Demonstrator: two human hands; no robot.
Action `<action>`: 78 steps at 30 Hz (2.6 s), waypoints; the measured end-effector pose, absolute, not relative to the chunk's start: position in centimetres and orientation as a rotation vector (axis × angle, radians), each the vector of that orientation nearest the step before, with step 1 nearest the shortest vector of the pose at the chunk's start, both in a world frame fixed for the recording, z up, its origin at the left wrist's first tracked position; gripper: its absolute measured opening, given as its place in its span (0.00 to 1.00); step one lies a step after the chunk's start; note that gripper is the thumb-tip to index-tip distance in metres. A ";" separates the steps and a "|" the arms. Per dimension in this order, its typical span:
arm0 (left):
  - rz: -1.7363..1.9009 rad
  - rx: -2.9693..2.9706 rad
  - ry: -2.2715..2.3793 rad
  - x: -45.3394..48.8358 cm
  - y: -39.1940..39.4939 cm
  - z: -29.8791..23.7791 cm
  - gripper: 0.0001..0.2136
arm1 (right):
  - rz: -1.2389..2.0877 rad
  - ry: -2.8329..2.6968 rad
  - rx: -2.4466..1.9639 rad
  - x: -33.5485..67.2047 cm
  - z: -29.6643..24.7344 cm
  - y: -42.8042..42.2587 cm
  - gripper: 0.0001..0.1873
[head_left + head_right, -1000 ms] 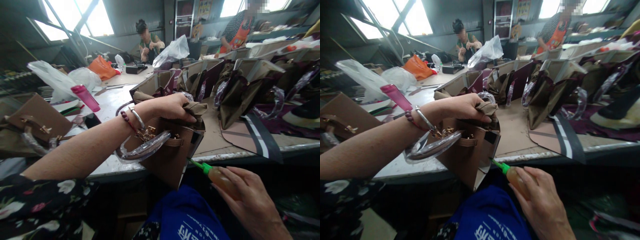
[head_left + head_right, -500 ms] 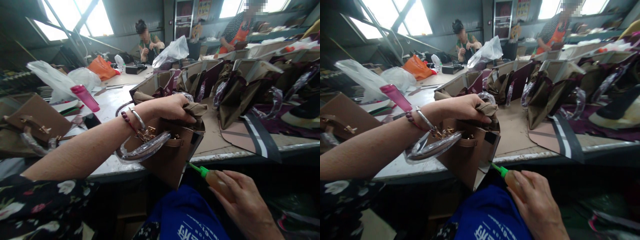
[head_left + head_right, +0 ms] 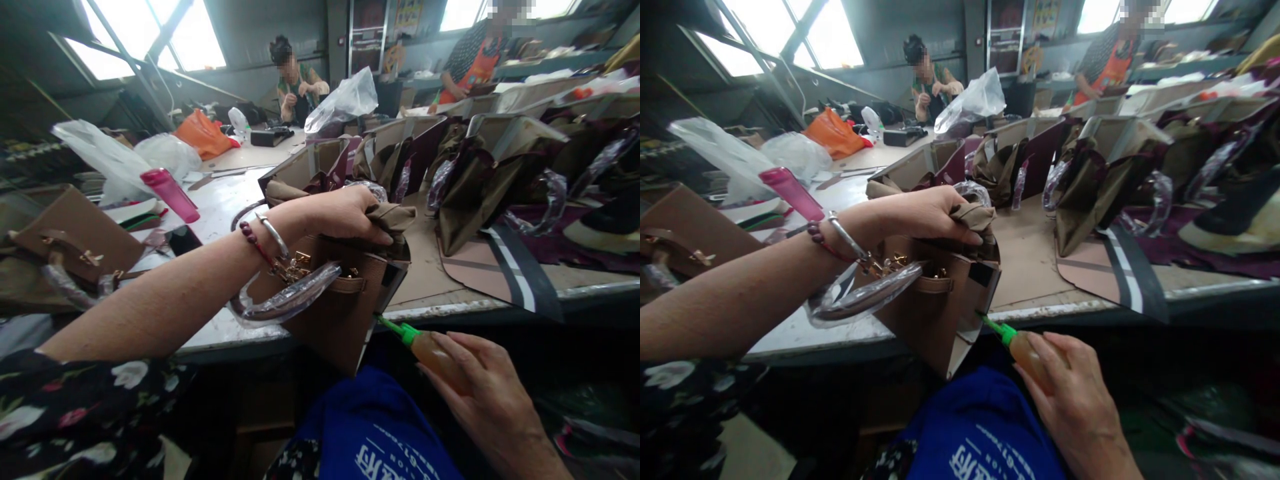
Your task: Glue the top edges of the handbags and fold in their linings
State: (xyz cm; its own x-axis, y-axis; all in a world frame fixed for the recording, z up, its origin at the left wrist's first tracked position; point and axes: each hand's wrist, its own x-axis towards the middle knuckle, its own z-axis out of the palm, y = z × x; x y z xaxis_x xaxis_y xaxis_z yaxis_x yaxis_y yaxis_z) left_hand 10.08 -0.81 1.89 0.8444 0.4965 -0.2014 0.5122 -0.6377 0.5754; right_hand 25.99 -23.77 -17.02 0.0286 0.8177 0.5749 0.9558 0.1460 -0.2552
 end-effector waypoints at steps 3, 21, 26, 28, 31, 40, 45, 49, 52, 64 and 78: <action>-0.028 2.366 0.747 10.1 -1.0 2.0 0.10 | -0.207 -1.835 -1.710 25.8 -18.6 -24.2 0.18; -0.005 2.414 0.724 9.6 -1.5 2.2 0.09 | -0.029 -1.885 -1.747 25.4 -18.7 -24.4 0.18; 0.017 2.385 0.708 8.8 -2.1 2.1 0.09 | 0.116 -1.801 -1.655 25.4 -17.9 -24.7 0.18; 0.026 2.380 0.709 8.3 -2.4 2.1 0.09 | 0.131 -1.769 -1.645 25.5 -17.4 -24.8 0.18; 0.046 2.373 0.688 7.5 -3.0 2.1 0.10 | 0.108 -1.760 -1.667 25.6 -17.3 -24.7 0.18; 0.038 2.394 0.714 6.3 -4.7 2.4 0.10 | 0.134 -1.812 -1.730 25.2 -17.8 -24.0 0.18; 0.034 2.398 0.675 5.8 -5.0 2.5 0.09 | 0.259 -1.769 -1.653 25.6 -16.7 -24.4 0.17; 0.069 2.414 0.648 5.5 -5.3 2.4 0.11 | 0.257 -1.752 -1.677 25.3 -16.9 -24.7 0.17; 0.081 2.457 0.661 5.4 -5.5 2.4 0.11 | 0.273 -1.767 -1.665 24.9 -17.1 -24.9 0.18; 0.099 2.492 0.613 5.4 -5.4 2.2 0.09 | 0.241 -1.780 -1.750 25.6 -17.9 -24.5 0.18; 0.130 2.530 0.630 5.3 -5.6 2.4 0.08 | 0.363 -1.748 -1.722 24.7 -17.7 -24.9 0.18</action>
